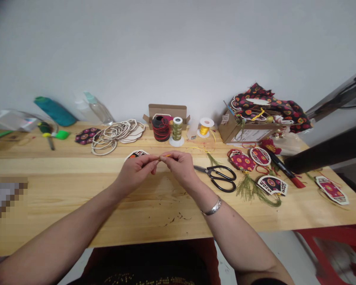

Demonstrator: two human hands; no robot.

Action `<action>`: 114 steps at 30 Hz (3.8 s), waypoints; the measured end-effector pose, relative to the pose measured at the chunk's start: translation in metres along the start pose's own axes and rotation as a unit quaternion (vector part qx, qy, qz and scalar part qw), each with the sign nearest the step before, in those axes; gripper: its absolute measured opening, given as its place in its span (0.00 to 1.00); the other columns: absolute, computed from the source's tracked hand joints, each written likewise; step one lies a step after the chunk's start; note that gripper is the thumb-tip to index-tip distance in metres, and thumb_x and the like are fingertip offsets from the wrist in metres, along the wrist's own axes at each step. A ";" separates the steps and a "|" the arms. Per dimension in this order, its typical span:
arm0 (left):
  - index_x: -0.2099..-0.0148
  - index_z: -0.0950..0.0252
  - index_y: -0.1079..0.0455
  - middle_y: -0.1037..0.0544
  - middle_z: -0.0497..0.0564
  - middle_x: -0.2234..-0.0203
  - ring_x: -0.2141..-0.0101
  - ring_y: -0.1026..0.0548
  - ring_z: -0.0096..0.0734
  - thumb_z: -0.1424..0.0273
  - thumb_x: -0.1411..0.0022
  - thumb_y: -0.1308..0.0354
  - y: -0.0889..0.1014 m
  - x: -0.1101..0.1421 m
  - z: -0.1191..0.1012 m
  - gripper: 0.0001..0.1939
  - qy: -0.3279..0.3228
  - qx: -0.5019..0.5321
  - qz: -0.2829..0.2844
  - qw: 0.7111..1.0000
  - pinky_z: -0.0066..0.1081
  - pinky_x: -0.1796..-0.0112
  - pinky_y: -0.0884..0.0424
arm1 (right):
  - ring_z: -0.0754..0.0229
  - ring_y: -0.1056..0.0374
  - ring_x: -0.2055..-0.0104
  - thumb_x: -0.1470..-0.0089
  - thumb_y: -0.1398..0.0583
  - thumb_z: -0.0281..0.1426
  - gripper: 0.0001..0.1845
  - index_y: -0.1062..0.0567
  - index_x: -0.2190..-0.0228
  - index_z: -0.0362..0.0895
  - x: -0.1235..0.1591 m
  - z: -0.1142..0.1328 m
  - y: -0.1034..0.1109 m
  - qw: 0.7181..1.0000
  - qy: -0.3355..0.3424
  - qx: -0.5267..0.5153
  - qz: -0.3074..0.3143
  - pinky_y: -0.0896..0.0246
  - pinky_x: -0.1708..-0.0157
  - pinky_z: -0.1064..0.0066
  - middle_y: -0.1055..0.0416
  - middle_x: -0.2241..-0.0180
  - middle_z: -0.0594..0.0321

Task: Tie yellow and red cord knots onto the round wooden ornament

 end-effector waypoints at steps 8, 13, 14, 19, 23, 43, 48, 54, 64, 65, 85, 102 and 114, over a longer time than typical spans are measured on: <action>0.71 0.65 0.29 0.28 0.45 0.82 0.79 0.31 0.23 0.72 0.38 0.50 0.001 0.004 -0.006 0.11 -0.124 -0.088 -0.033 0.988 0.24 0.73 0.36 | 0.72 0.53 0.83 0.62 0.34 0.35 0.10 0.22 0.77 0.40 0.001 0.000 -0.001 1.000 -0.014 -0.022 0.005 0.61 0.83 0.75 0.42 0.87 0.72; 0.71 0.65 0.29 0.27 0.45 0.82 0.78 0.30 0.24 0.73 0.38 0.49 0.003 0.003 -0.002 0.11 -0.092 -0.060 -0.050 0.993 0.24 0.72 0.34 | 0.73 0.51 0.85 0.59 0.35 0.36 0.11 0.22 0.75 0.39 0.002 0.001 -0.004 0.998 -0.041 -0.027 0.049 0.58 0.84 0.76 0.42 0.88 0.73; 0.70 0.65 0.28 0.26 0.45 0.82 0.78 0.29 0.24 0.73 0.39 0.49 0.004 0.003 -0.001 0.10 -0.081 -0.053 -0.056 0.994 0.24 0.72 0.34 | 0.72 0.49 0.85 0.58 0.36 0.36 0.12 0.22 0.74 0.39 0.003 0.001 -0.004 0.997 -0.044 -0.019 0.057 0.56 0.84 0.76 0.41 0.88 0.72; 0.68 0.64 0.27 0.25 0.45 0.81 0.77 0.28 0.25 0.72 0.39 0.48 0.006 0.002 0.002 0.09 -0.048 -0.036 -0.082 0.995 0.24 0.72 0.33 | 0.70 0.42 0.84 0.56 0.37 0.35 0.13 0.21 0.68 0.40 0.005 -0.004 -0.008 0.996 -0.028 0.054 0.069 0.48 0.84 0.76 0.29 0.80 0.65; 0.72 0.64 0.29 0.25 0.45 0.81 0.78 0.29 0.24 0.71 0.39 0.48 0.007 0.002 0.001 0.10 -0.032 -0.034 -0.089 0.995 0.24 0.72 0.34 | 0.67 0.37 0.80 0.49 0.42 0.31 0.10 0.21 0.69 0.42 0.009 -0.005 -0.008 0.979 0.073 0.188 0.036 0.42 0.77 0.74 0.26 0.76 0.63; 0.76 0.64 0.30 0.26 0.45 0.83 0.80 0.32 0.25 0.70 0.41 0.48 0.008 0.002 0.004 0.13 0.001 -0.066 -0.097 0.993 0.25 0.74 0.37 | 0.66 0.36 0.75 0.43 0.48 0.25 0.12 0.24 0.68 0.44 0.028 0.010 -0.009 0.775 0.315 0.545 0.055 0.53 0.76 0.74 0.27 0.76 0.64; 0.73 0.64 0.28 0.25 0.45 0.82 0.78 0.29 0.27 0.70 0.41 0.48 0.008 -0.001 0.005 0.11 -0.027 -0.088 -0.042 0.995 0.26 0.72 0.35 | 0.63 0.41 0.76 0.41 0.50 0.24 0.14 0.25 0.69 0.43 0.031 0.014 -0.010 0.659 0.434 0.614 0.014 0.55 0.75 0.69 0.32 0.79 0.63; 0.74 0.64 0.28 0.24 0.46 0.81 0.78 0.28 0.26 0.72 0.40 0.50 0.003 -0.002 0.000 0.13 -0.082 -0.093 0.065 0.990 0.25 0.73 0.36 | 0.61 0.41 0.73 0.37 0.53 0.26 0.18 0.25 0.68 0.42 0.023 0.022 0.001 0.644 0.460 0.610 0.032 0.51 0.73 0.68 0.33 0.76 0.61; 0.71 0.63 0.25 0.21 0.47 0.79 0.75 0.26 0.27 0.70 0.41 0.46 0.007 -0.002 -0.003 0.10 -0.056 0.028 0.039 0.997 0.26 0.69 0.31 | 0.64 0.34 0.71 0.47 0.41 0.30 0.09 0.22 0.73 0.42 -0.007 0.013 0.018 0.940 0.213 0.251 0.087 0.40 0.67 0.72 0.27 0.74 0.62; 0.71 0.63 0.25 0.21 0.47 0.79 0.76 0.26 0.27 0.70 0.41 0.46 0.008 -0.002 -0.003 0.10 -0.045 0.033 0.029 0.998 0.26 0.70 0.31 | 0.65 0.35 0.73 0.48 0.41 0.31 0.09 0.22 0.74 0.42 -0.009 0.010 0.018 0.951 0.179 0.233 0.093 0.41 0.70 0.73 0.28 0.76 0.64; 0.76 0.63 0.30 0.26 0.45 0.83 0.78 0.30 0.25 0.68 0.40 0.48 0.011 -0.003 0.007 0.13 -0.003 -0.026 -0.071 0.997 0.25 0.71 0.35 | 0.59 0.27 0.65 0.41 0.49 0.27 0.14 0.24 0.62 0.44 0.020 0.009 -0.005 0.824 0.270 0.491 0.082 0.40 0.67 0.72 0.22 0.64 0.57; 0.78 0.63 0.32 0.25 0.46 0.81 0.73 0.26 0.29 0.68 0.41 0.48 0.008 -0.002 0.009 0.14 0.021 -0.024 -0.075 0.997 0.26 0.69 0.34 | 0.60 0.31 0.75 0.40 0.53 0.28 0.14 0.29 0.60 0.43 0.025 0.007 -0.014 0.700 0.238 0.668 0.088 0.61 0.78 0.69 0.22 0.69 0.59; 0.75 0.64 0.29 0.25 0.45 0.82 0.78 0.30 0.26 0.68 0.41 0.48 0.007 -0.002 0.012 0.12 0.022 -0.056 -0.074 0.995 0.26 0.73 0.36 | 0.61 0.34 0.75 0.45 0.50 0.23 0.13 0.30 0.60 0.43 0.028 0.009 -0.011 0.650 0.320 0.683 0.094 0.62 0.78 0.68 0.28 0.77 0.63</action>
Point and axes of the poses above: each hand's wrist, its own x-axis away from the middle knuckle, its own y-axis out of the back of the hand, z = x × y, the point moved 2 cm from there along -x, towards the middle knuckle
